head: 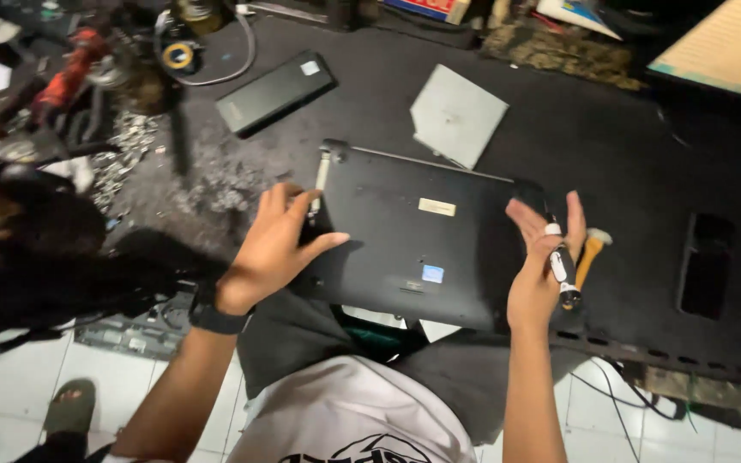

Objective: Removing the back cover of a laptop by unscrewing fasteners and prying the panel off.

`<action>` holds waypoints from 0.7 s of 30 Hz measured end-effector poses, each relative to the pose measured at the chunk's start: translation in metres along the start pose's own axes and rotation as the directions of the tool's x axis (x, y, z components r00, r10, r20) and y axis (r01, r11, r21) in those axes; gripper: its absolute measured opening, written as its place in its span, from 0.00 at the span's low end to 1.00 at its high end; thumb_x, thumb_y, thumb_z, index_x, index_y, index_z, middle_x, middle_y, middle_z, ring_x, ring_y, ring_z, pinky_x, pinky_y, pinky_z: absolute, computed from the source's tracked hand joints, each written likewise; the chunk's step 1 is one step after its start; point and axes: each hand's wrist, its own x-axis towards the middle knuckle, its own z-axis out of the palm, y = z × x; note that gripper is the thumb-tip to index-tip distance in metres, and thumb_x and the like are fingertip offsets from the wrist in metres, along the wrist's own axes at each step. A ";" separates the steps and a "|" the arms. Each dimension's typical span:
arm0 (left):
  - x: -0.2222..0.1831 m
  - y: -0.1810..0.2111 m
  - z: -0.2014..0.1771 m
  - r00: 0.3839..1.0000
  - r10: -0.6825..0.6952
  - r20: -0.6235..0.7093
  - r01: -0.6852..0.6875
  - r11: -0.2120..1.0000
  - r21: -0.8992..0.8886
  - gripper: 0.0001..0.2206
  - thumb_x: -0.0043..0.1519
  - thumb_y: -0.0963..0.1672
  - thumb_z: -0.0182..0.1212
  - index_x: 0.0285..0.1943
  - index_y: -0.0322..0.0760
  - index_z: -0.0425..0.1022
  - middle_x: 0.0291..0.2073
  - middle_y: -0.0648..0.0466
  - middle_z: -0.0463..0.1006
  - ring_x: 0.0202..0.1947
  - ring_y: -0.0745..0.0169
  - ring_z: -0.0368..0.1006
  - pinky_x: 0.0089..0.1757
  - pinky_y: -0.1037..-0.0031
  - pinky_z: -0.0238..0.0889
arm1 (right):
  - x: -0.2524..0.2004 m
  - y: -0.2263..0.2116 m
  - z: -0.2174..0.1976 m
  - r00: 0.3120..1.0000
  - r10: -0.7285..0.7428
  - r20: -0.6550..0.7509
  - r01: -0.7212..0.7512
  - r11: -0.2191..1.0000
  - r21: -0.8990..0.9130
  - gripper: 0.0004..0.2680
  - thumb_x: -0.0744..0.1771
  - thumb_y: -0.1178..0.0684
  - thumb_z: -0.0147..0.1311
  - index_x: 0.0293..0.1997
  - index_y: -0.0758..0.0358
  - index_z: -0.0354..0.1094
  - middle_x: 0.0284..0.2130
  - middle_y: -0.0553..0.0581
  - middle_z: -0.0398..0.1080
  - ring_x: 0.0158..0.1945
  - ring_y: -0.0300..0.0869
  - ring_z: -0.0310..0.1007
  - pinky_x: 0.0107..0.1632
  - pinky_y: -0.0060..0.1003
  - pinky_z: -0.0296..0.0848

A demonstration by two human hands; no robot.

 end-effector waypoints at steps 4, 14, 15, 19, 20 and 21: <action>-0.005 0.021 -0.016 0.999 -0.045 -0.008 0.044 0.991 -0.130 0.29 0.65 0.55 0.60 0.64 0.29 0.66 0.51 0.45 0.61 0.53 0.44 0.59 0.52 0.59 0.62 | 0.001 0.017 -0.009 1.000 0.004 -0.022 -0.001 0.993 0.116 0.20 0.77 0.45 0.30 0.79 0.58 0.37 0.59 0.84 0.66 0.69 0.61 0.64 0.75 0.54 0.60; -0.006 0.037 -0.027 0.990 -0.141 -0.013 0.125 0.913 -0.389 0.28 0.66 0.54 0.59 0.62 0.24 0.69 0.55 0.43 0.63 0.60 0.45 0.57 0.53 0.60 0.63 | 0.001 0.001 0.004 0.998 0.054 0.033 -0.053 0.998 -0.036 0.18 0.75 0.47 0.34 0.75 0.64 0.49 0.57 0.72 0.70 0.65 0.56 0.69 0.71 0.52 0.59; -0.006 0.040 -0.028 0.989 -0.146 -0.025 0.120 0.890 -0.441 0.28 0.65 0.53 0.60 0.61 0.21 0.70 0.55 0.41 0.64 0.61 0.44 0.58 0.54 0.60 0.62 | 0.002 -0.004 0.005 0.997 0.069 0.037 -0.067 0.997 -0.045 0.18 0.75 0.45 0.35 0.74 0.63 0.51 0.57 0.70 0.71 0.65 0.54 0.70 0.71 0.52 0.59; -0.011 0.044 -0.038 0.987 -0.132 -0.087 0.062 0.828 -0.557 0.23 0.67 0.50 0.59 0.62 0.25 0.70 0.58 0.42 0.65 0.61 0.46 0.59 0.53 0.64 0.59 | 0.002 0.002 0.000 0.997 0.075 0.028 -0.074 0.996 -0.058 0.18 0.75 0.44 0.35 0.73 0.64 0.53 0.57 0.70 0.71 0.64 0.55 0.71 0.70 0.53 0.60; -0.012 0.048 -0.042 0.987 -0.162 -0.020 0.116 0.782 -0.613 0.25 0.65 0.49 0.60 0.67 0.27 0.66 0.56 0.36 0.67 0.59 0.39 0.64 0.51 0.57 0.63 | 0.003 0.003 -0.002 0.996 0.082 0.021 -0.081 0.995 -0.050 0.18 0.75 0.44 0.35 0.72 0.63 0.53 0.56 0.70 0.71 0.63 0.55 0.71 0.70 0.52 0.61; -0.014 0.051 -0.047 0.981 -0.186 0.049 0.171 0.730 -0.662 0.29 0.64 0.48 0.61 0.71 0.28 0.62 0.55 0.29 0.69 0.57 0.33 0.68 0.50 0.51 0.66 | 0.004 0.004 -0.003 0.996 0.089 0.015 -0.088 0.995 -0.042 0.18 0.75 0.44 0.35 0.71 0.63 0.54 0.55 0.69 0.72 0.62 0.55 0.72 0.70 0.52 0.62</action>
